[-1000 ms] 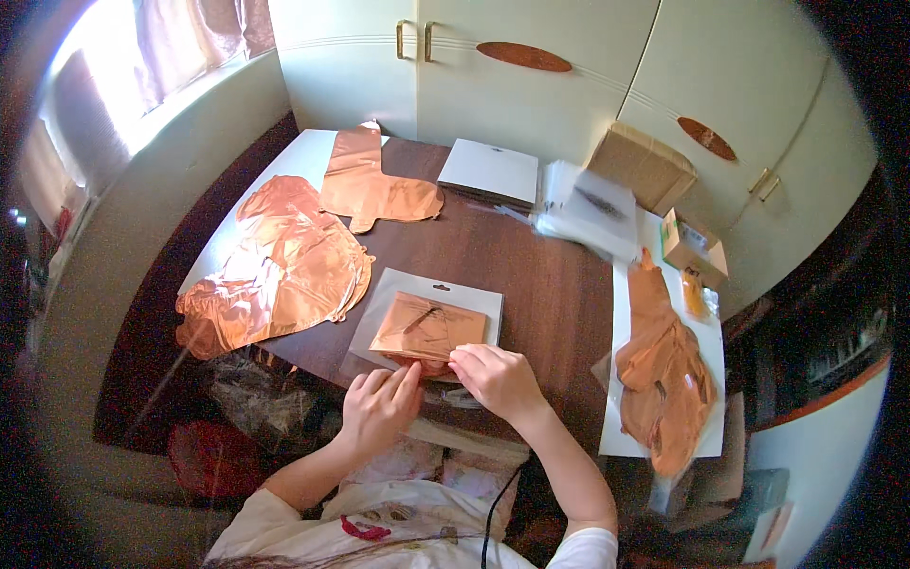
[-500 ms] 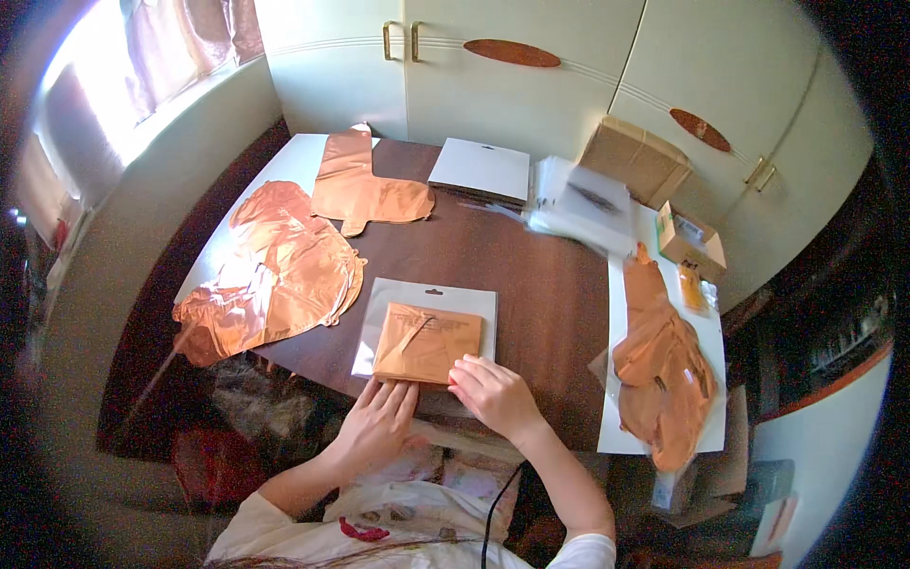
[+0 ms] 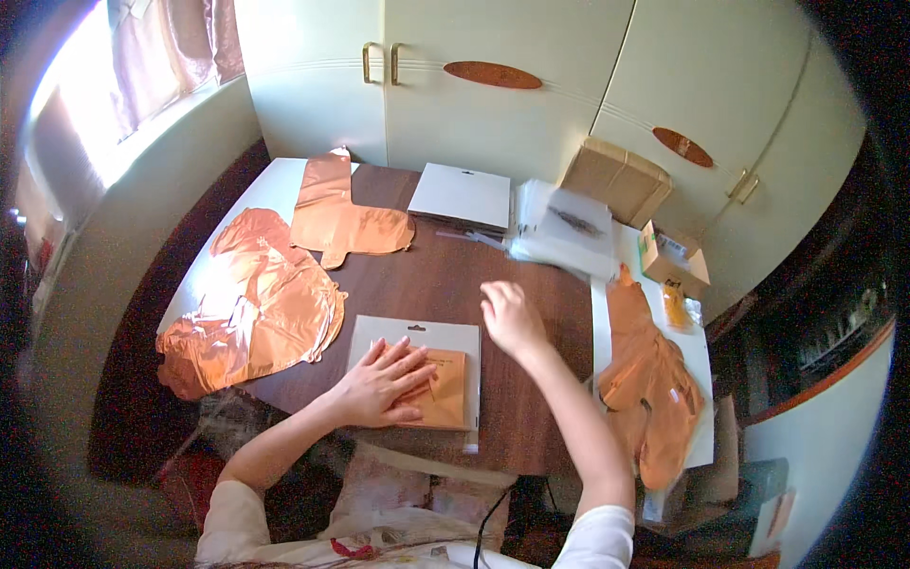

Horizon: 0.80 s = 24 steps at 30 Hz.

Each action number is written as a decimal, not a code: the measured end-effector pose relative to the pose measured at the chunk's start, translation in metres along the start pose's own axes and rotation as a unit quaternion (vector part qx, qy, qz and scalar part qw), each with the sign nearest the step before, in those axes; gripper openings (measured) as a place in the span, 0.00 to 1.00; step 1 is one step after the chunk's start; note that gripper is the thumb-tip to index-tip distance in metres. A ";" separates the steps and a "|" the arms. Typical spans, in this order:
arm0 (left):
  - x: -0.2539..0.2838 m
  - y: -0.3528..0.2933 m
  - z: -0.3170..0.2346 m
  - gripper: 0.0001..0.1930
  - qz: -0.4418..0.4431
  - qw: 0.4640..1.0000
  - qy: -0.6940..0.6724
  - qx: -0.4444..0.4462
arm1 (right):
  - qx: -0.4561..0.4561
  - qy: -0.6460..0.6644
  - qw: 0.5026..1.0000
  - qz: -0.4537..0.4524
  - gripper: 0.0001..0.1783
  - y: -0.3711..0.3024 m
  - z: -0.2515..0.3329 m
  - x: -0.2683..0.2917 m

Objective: Folding and placing foil balloons into plastic sleeves with cardboard inserts.

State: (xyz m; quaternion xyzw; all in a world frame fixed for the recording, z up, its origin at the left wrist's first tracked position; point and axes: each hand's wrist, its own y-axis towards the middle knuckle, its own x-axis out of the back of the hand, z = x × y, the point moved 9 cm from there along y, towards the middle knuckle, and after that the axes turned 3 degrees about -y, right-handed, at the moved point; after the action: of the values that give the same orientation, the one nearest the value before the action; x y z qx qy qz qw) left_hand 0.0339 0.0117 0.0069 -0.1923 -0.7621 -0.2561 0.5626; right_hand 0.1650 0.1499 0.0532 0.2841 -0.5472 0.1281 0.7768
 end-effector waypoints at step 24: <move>-0.001 0.004 -0.001 0.42 0.019 1.000 0.021 0.000 | 0.088 0.114 0.988 -0.059 0.11 -0.037 0.033 0.036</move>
State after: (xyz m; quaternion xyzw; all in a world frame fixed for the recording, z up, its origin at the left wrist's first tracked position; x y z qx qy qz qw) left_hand 0.0375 0.0144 0.0074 -0.2016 -0.7466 -0.2491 0.5831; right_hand 0.1715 0.0965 0.0826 0.3664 -0.4242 0.1615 0.8122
